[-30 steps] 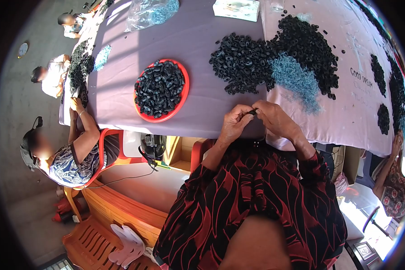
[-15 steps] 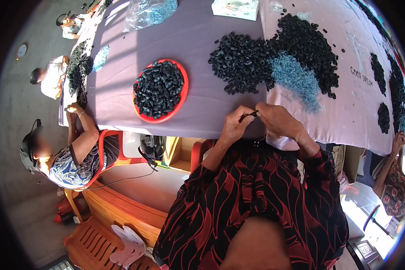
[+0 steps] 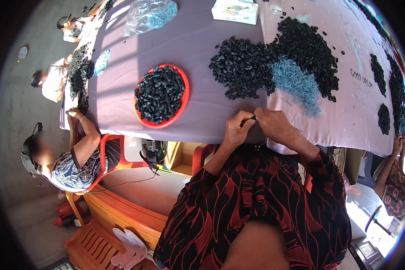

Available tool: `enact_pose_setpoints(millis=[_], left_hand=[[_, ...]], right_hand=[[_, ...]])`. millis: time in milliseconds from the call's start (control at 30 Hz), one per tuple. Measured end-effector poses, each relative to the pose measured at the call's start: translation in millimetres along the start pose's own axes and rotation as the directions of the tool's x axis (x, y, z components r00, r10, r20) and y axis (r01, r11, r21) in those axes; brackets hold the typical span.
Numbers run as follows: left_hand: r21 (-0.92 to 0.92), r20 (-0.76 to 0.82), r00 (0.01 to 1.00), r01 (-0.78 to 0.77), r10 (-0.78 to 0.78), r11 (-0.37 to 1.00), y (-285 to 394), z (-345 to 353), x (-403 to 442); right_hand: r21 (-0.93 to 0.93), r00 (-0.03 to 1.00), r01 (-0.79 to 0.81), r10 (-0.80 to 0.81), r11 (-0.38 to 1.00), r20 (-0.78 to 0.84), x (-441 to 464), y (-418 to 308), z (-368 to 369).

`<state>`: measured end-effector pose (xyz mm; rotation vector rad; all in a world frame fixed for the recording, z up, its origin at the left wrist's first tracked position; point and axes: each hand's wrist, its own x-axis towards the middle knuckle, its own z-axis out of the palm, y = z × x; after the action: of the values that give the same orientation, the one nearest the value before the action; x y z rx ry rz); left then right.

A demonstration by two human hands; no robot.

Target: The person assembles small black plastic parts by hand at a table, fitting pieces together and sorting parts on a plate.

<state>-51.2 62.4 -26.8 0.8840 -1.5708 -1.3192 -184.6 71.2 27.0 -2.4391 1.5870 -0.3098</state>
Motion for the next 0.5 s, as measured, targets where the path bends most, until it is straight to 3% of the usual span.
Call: enact_pose_setpoints(millis=[167, 500], left_hand=[[0.07, -0.072, 0.997, 0.0, 0.005, 0.998, 3.4, 2.6, 0.7], [0.021, -0.005, 1.0, -0.024, 0.024, 0.999, 6.1, -0.3, 3.9]], right_hand=[[-0.045, 0.996, -0.037, 0.033, 0.998, -0.088, -0.9, -6.7, 5.3], [0.092, 0.993, 0.037, -0.026, 0.995, -0.113, -3.6, 4.8, 10.3]])
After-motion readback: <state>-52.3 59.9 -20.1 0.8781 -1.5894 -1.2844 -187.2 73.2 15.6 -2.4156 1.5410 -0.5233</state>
